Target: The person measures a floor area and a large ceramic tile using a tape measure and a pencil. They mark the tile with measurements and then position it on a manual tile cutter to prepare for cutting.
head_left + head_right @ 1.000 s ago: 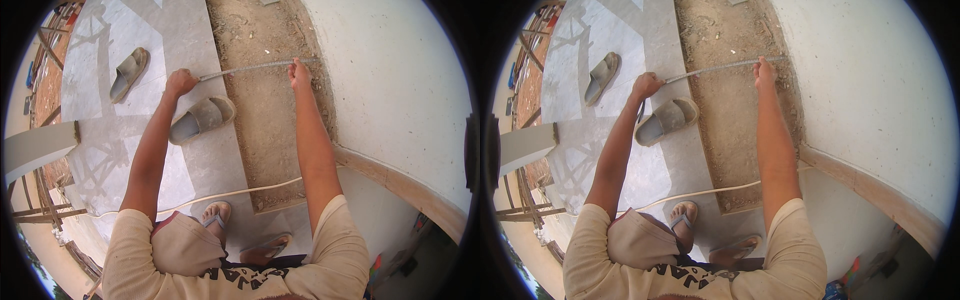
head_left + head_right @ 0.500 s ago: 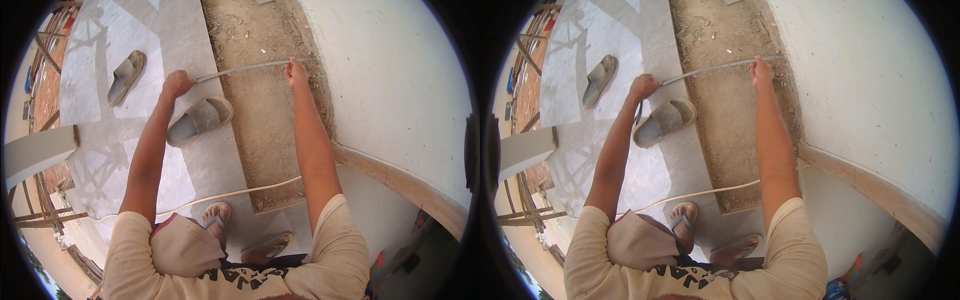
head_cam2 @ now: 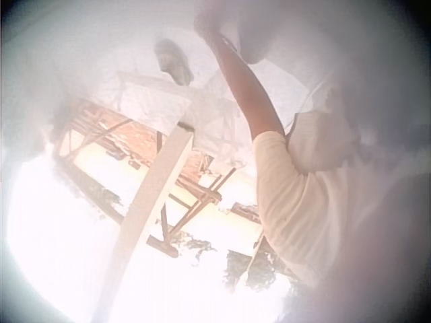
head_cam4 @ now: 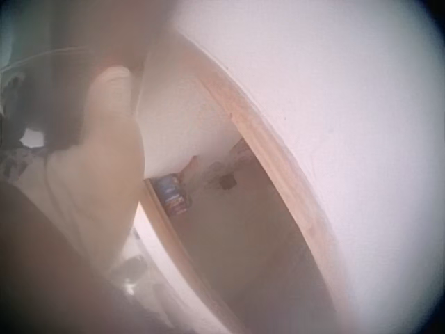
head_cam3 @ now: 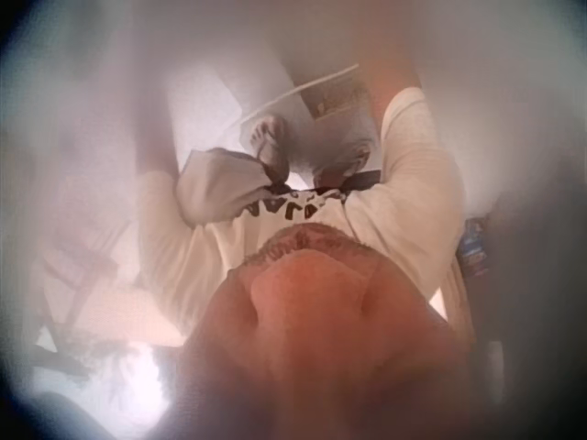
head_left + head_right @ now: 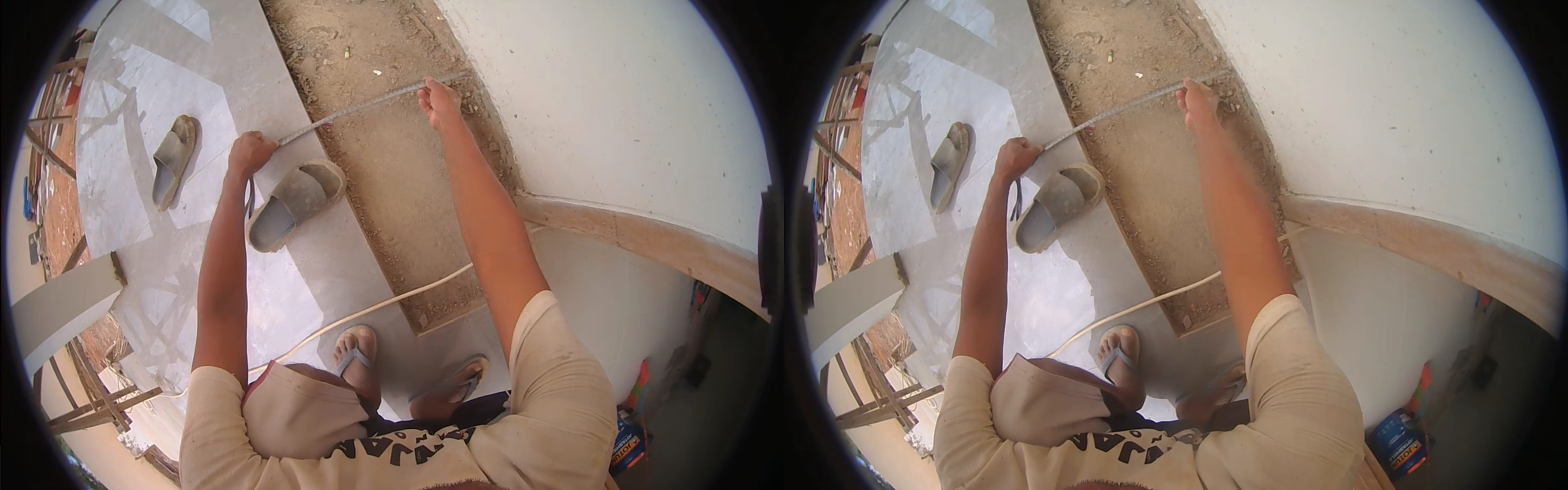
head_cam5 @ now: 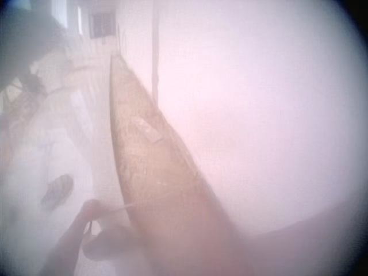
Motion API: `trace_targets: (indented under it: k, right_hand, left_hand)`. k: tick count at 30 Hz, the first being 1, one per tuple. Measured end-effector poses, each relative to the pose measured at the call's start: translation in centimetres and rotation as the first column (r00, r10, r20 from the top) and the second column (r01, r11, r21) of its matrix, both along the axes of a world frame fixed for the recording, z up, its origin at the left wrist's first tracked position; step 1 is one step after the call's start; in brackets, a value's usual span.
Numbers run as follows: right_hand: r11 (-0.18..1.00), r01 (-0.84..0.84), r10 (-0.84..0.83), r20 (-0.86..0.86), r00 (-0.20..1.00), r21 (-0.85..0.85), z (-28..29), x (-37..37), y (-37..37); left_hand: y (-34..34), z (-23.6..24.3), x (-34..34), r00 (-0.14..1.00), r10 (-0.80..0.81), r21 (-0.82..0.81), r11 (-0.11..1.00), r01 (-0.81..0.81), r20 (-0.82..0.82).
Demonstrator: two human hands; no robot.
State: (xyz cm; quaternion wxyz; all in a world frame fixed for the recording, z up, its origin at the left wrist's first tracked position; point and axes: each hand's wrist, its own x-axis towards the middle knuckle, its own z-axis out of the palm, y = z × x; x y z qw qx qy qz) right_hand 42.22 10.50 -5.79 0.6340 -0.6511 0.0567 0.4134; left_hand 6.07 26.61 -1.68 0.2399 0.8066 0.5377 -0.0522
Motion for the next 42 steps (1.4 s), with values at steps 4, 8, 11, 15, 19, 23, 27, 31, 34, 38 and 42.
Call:
trace_targets:
  k: [4, 8, 11, 15, 19, 23, 27, 31, 34, 38, 42]
  right_hand:
    - [0.998, 0.033, -0.035, 0.045, 0.998, 0.055, 1.9, -1.5, -2.0]
    - [0.998, -0.001, 0.001, -0.015, 1.000, 0.055, 3.7, -3.6, -6.5]
    - [0.996, 0.016, -0.015, -0.006, 1.000, 0.083, 3.4, -5.5, -11.1]
    - [1.000, 0.017, -0.017, -0.001, 1.000, 0.018, 2.2, -7.4, -17.8]
    - [0.996, 0.082, -0.081, 0.020, 0.996, -0.026, 1.9, -7.7, -22.2]
    - [0.992, 0.120, -0.119, 0.026, 0.993, -0.026, 2.2, -7.1, -24.3]
    - [0.997, 0.063, -0.063, 0.018, 0.998, -0.045, 2.5, -5.8, -25.4]
    - [0.996, -0.044, 0.046, 0.029, 0.999, -0.072, 1.6, -5.5, -25.8]
    - [0.988, -0.066, 0.071, 0.029, 0.997, -0.140, 0.7, -5.4, -25.7]
    - [0.987, -0.022, 0.036, 0.092, 0.995, -0.157, -0.7, -5.5, -25.8]
    - [0.992, -0.040, 0.045, 0.035, 0.998, -0.120, -1.4, -5.1, -25.9]
  left_hand:
    - [-1.3, 1.3, -0.9, 0.990, 0.005, -0.032, 0.999, 0.000, 0.139]
    - [-6.9, 6.8, -2.3, 0.985, 0.007, 0.079, 0.997, -0.021, 0.170]
    - [-12.0, 8.3, -4.0, 0.987, -0.001, 0.101, 0.995, -0.015, 0.159]
    - [-17.8, 7.6, -5.9, 0.988, -0.003, 0.088, 0.996, -0.010, 0.155]
    - [-21.9, 9.4, -4.9, 0.993, -0.016, 0.131, 0.991, 0.000, 0.119]
    - [-24.6, 10.2, -3.9, 0.993, -0.088, 0.210, 0.975, 0.070, 0.078]
    - [-26.4, 9.4, -3.4, 0.999, -0.033, 0.070, 0.997, 0.031, 0.029]
    - [-26.8, 5.9, -4.1, 0.999, -0.022, -0.034, 0.999, 0.021, -0.050]
    - [-26.7, 4.0, -4.8, 0.998, -0.043, -0.029, 0.999, 0.042, -0.042]
    - [-26.5, 3.2, -4.1, 0.993, -0.037, -0.063, 0.998, 0.030, -0.111]
    - [-26.7, 2.6, -4.3, 0.997, -0.031, -0.035, 0.999, 0.028, -0.078]
